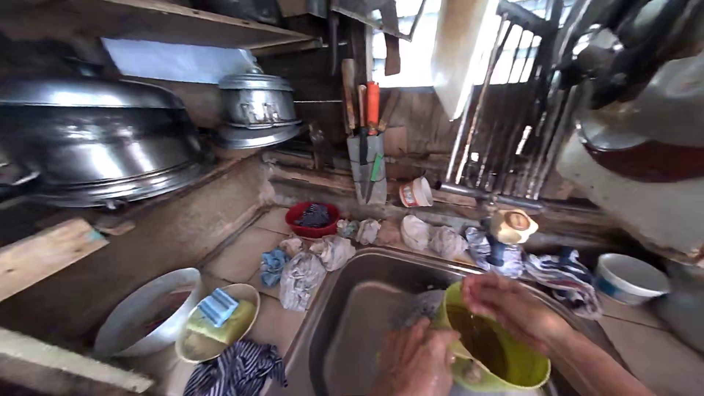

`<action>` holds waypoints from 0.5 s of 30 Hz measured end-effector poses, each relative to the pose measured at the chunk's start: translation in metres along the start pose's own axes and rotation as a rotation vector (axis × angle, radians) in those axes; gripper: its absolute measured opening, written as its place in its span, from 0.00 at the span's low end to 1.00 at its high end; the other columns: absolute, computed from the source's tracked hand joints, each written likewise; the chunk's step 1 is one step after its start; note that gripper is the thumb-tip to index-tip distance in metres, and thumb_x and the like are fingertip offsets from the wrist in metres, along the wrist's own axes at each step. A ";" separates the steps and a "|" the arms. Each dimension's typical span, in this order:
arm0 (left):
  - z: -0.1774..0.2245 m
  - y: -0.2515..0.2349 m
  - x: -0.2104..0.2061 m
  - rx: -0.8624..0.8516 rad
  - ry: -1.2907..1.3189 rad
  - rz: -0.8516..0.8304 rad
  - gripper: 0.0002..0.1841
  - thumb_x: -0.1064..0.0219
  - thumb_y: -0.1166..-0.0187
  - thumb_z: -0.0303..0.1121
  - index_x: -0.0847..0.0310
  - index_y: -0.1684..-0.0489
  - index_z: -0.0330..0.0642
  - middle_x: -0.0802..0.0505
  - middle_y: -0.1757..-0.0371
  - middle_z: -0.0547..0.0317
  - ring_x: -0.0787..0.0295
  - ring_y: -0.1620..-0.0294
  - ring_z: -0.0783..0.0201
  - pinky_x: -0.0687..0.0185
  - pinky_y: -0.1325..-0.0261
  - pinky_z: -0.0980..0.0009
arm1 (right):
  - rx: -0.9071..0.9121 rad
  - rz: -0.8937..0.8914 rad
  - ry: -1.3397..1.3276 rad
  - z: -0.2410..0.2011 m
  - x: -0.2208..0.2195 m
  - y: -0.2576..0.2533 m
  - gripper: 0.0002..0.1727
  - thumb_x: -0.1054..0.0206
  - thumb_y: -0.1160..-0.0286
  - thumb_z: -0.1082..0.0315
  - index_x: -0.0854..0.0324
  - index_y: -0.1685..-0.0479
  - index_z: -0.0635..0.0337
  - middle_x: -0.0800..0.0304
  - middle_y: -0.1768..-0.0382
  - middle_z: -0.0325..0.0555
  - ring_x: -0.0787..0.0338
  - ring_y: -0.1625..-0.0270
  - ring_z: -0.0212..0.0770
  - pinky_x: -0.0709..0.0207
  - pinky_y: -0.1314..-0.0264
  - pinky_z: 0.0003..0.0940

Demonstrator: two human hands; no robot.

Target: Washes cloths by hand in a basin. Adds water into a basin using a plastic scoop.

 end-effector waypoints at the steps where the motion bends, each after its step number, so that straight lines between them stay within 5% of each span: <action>1: 0.001 0.000 0.000 -0.018 -0.006 0.057 0.19 0.39 0.14 0.41 0.14 0.28 0.69 0.07 0.39 0.53 0.07 0.47 0.49 0.14 0.48 0.46 | -0.011 -0.178 0.232 0.005 -0.009 0.006 0.10 0.43 0.19 0.77 0.19 0.48 0.69 0.09 0.59 0.47 0.08 0.58 0.39 0.11 0.49 0.38; 3: 0.007 0.003 0.000 -0.070 -0.023 0.167 0.17 0.37 0.16 0.40 0.12 0.33 0.70 0.06 0.44 0.55 0.06 0.53 0.50 0.13 0.55 0.47 | -0.037 -0.509 0.765 0.024 -0.023 0.019 0.12 0.41 0.21 0.72 0.17 0.49 0.70 0.12 0.61 0.50 0.12 0.58 0.43 0.17 0.50 0.44; 6: 0.009 0.003 -0.004 -0.107 0.027 0.108 0.17 0.37 0.16 0.40 0.11 0.32 0.67 0.05 0.43 0.56 0.06 0.50 0.51 0.13 0.50 0.47 | -0.133 -0.733 1.363 0.038 -0.053 0.039 0.17 0.33 0.21 0.73 0.21 0.41 0.80 0.15 0.46 0.76 0.16 0.40 0.71 0.29 0.33 0.69; 8: 0.005 0.002 -0.012 -0.147 0.041 0.060 0.17 0.37 0.16 0.41 0.11 0.32 0.66 0.05 0.43 0.55 0.06 0.50 0.51 0.14 0.49 0.46 | -0.066 -0.693 1.496 0.043 -0.061 0.029 0.20 0.27 0.26 0.68 0.18 0.44 0.79 0.15 0.45 0.76 0.17 0.37 0.73 0.32 0.30 0.71; 11: -0.002 0.009 -0.016 -0.157 0.023 0.111 0.18 0.38 0.16 0.40 0.12 0.31 0.66 0.06 0.45 0.52 0.06 0.56 0.49 0.13 0.53 0.47 | 0.093 -0.384 1.569 0.051 -0.033 -0.003 0.22 0.33 0.21 0.61 0.17 0.39 0.73 0.15 0.39 0.75 0.16 0.34 0.74 0.28 0.32 0.72; 13: -0.002 0.012 -0.013 -0.169 -0.013 0.270 0.17 0.37 0.16 0.39 0.10 0.34 0.66 0.05 0.49 0.53 0.06 0.61 0.51 0.12 0.58 0.51 | 0.029 -0.270 1.649 0.067 -0.017 -0.009 0.26 0.33 0.22 0.66 0.26 0.27 0.70 0.20 0.34 0.77 0.16 0.35 0.78 0.24 0.40 0.77; 15: 0.003 0.012 -0.012 -0.227 -0.089 0.455 0.14 0.33 0.20 0.39 0.05 0.43 0.66 0.04 0.57 0.55 0.07 0.67 0.54 0.13 0.65 0.56 | -0.181 -0.335 1.655 0.069 -0.029 0.008 0.30 0.31 0.25 0.71 0.30 0.25 0.76 0.21 0.33 0.80 0.20 0.31 0.78 0.28 0.34 0.75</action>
Point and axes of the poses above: each hand's wrist, its own y-axis away from the middle knuckle, its own x-axis out of the back of the hand, z = x × y, the point moved 6 cm from there along -y, towards the middle knuckle
